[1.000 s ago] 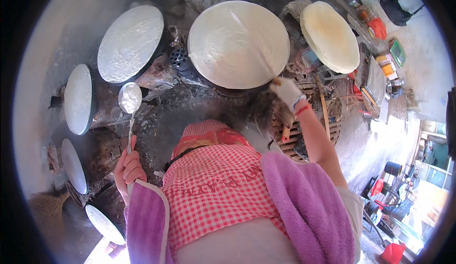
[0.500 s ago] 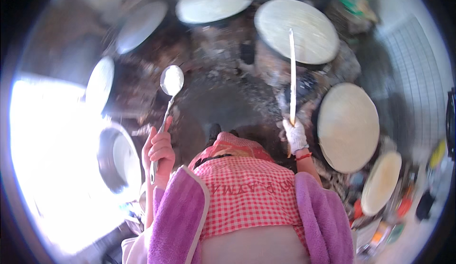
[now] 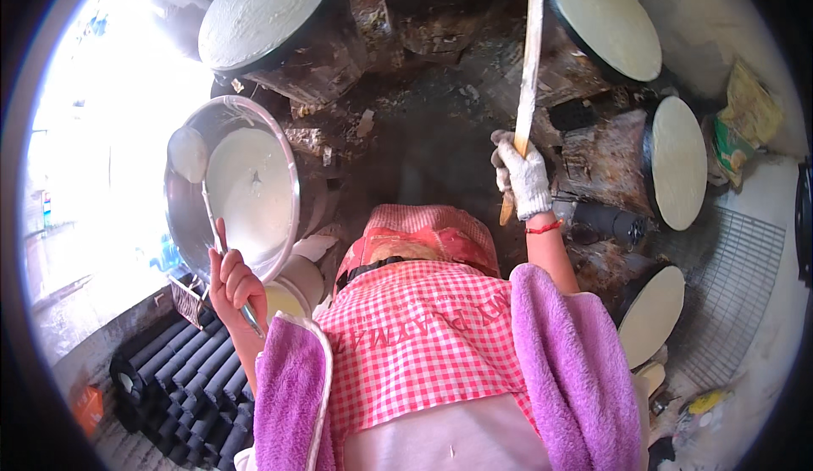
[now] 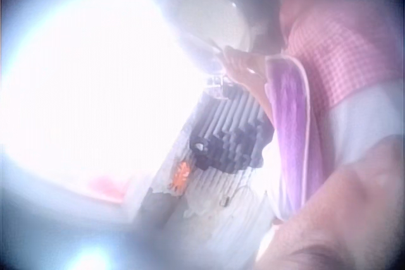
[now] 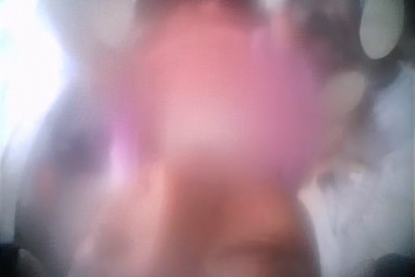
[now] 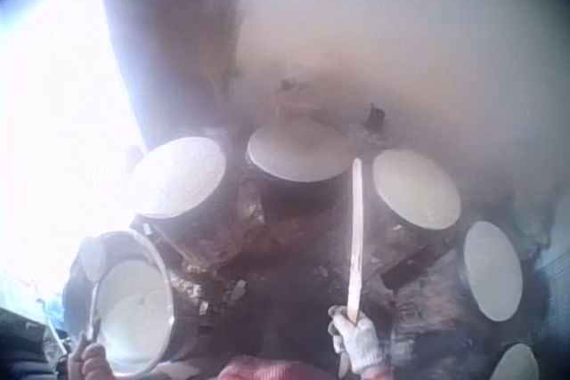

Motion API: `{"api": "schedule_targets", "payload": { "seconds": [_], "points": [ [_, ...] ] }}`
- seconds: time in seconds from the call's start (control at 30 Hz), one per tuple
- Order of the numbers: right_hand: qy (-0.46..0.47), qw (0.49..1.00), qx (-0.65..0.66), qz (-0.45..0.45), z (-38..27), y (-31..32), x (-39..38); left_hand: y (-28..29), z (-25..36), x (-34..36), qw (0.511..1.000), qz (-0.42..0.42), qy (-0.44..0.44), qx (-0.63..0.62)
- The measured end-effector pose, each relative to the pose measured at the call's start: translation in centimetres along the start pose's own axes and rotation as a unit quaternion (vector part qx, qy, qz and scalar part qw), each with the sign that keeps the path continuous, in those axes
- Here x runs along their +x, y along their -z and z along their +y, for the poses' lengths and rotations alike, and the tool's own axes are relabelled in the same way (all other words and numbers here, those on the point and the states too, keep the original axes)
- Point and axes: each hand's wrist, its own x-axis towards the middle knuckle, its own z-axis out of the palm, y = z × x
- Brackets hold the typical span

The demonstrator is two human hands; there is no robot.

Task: The person uses a ladle to pour batter onto multiple hot plates and spreads it into thin circles using a wooden stick. The person then uses the wooden stick to lift the cooked crepes and transfer them to a nearby stack.

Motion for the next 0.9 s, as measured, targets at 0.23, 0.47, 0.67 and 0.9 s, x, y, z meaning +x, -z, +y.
{"api": "schedule_targets", "payload": {
  "seconds": [0.23,0.47,0.67,0.9],
  "points": [
    [-0.012,0.999,0.020,0.049,-4.5,-6.2,7.5,2.5,5.5,4.5,0.994,0.085,-0.058,-0.047],
    [0.010,0.996,0.032,0.086,-6.8,-7.8,19.9,1.8,3.4,9.7,0.968,0.152,-0.183,-0.083],
    [-0.012,1.000,-0.008,0.027,-10.6,-11.2,26.1,1.3,1.1,13.8,0.938,0.154,-0.253,-0.178],
    [0.213,0.917,-0.328,-0.076,-11.2,-15.3,27.6,0.9,0.3,14.2,0.913,0.106,-0.296,-0.258]
  ]
}}
